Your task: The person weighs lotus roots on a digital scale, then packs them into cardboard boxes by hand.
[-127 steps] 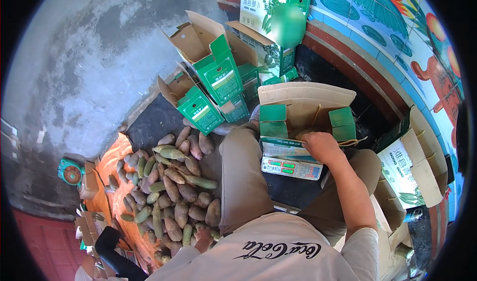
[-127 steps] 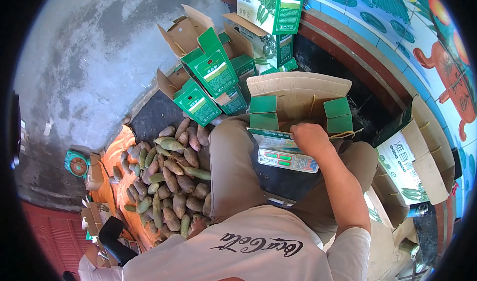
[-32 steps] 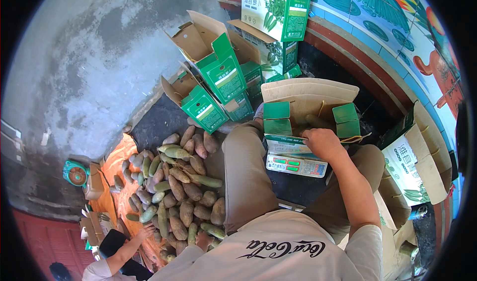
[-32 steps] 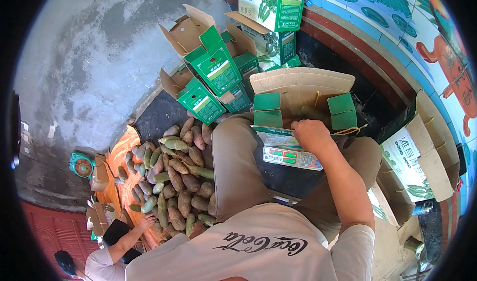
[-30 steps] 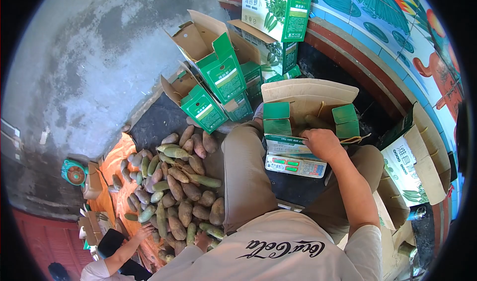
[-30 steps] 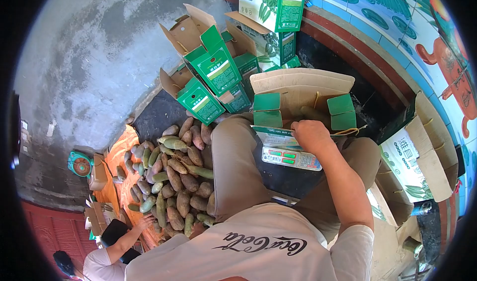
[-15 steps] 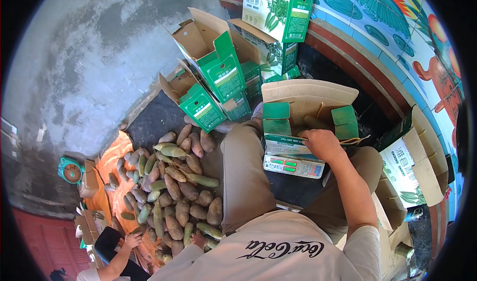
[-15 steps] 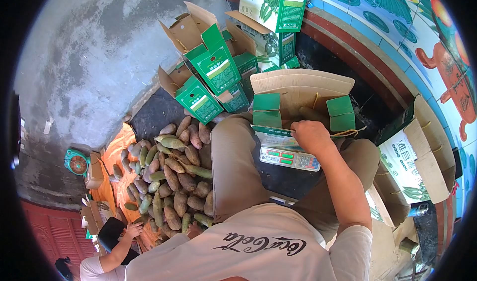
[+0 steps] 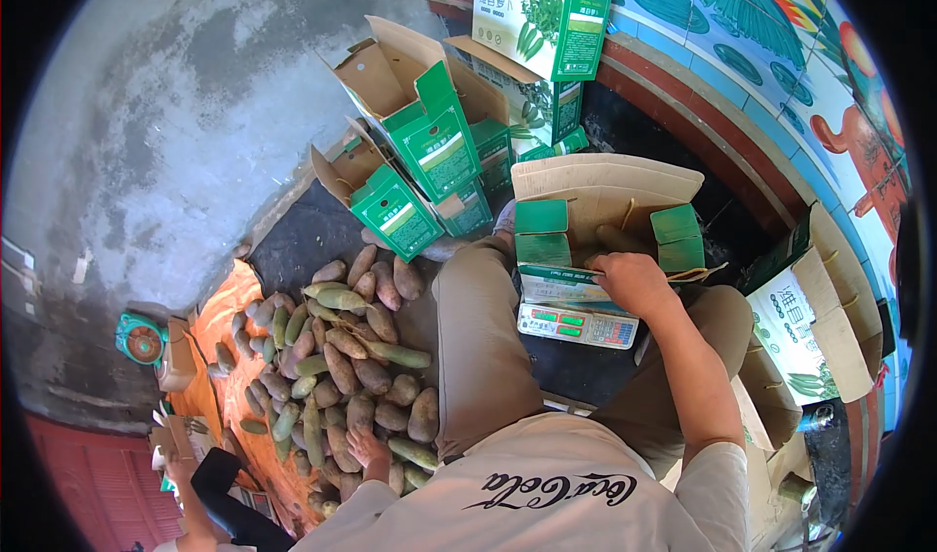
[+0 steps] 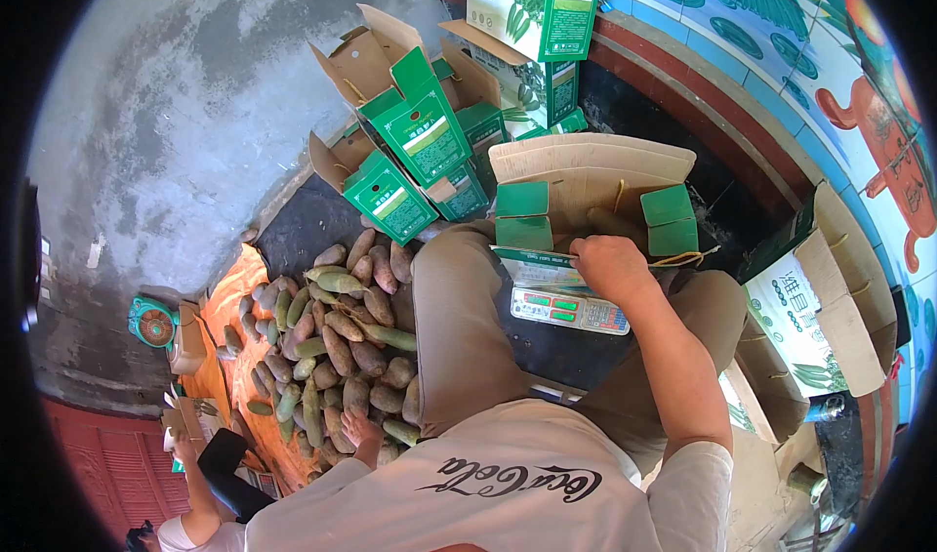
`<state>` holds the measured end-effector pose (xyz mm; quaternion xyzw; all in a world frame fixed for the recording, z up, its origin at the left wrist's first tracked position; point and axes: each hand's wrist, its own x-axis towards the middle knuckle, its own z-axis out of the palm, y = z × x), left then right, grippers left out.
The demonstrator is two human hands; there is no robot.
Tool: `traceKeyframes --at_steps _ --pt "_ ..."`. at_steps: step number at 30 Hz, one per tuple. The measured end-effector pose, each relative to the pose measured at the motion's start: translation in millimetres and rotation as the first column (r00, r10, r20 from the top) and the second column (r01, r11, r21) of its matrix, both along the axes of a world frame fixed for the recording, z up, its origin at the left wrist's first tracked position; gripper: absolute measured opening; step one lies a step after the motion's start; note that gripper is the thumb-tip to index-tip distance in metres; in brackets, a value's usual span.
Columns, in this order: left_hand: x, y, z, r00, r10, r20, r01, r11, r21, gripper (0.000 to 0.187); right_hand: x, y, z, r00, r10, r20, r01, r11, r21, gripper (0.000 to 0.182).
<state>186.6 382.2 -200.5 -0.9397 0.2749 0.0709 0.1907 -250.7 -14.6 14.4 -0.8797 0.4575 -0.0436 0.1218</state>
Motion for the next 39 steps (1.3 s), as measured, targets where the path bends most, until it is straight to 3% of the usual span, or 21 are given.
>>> traceKeyframes --at_steps 8,11,17,29,32,39 --pt "6.0 -11.1 4.7 0.967 0.192 -0.167 -0.184 0.981 0.062 0.066 0.1 1.0 3.7 1.000 0.008 -0.016 -0.008 1.000 0.006 0.018" --pt "15.9 -4.0 -8.7 0.951 0.232 -0.206 -0.216 0.971 0.098 0.072 0.3 0.5 3.7 1.000 0.011 -0.017 -0.011 1.000 0.008 0.019" --pt "6.7 -16.9 13.4 0.946 0.246 -0.213 -0.233 0.969 0.084 0.079 1.0 1.5 5.2 1.000 -0.003 -0.019 0.003 1.000 0.018 0.018" --pt "27.5 -47.8 -1.8 0.984 0.075 -0.161 -0.093 0.990 -0.109 0.076 1.6 1.1 2.9 1.000 -0.003 -0.021 0.003 1.000 0.000 0.017" --pt "36.7 -57.1 -3.6 0.983 0.019 -0.185 -0.036 0.995 -0.093 0.070 2.4 0.9 4.3 1.000 -0.010 -0.016 0.011 1.000 0.007 0.017" --pt "56.5 -81.7 -9.3 0.963 0.024 -0.269 0.016 0.989 0.144 0.069 2.5 0.7 7.1 1.000 -0.024 -0.011 0.024 0.999 0.029 0.017"
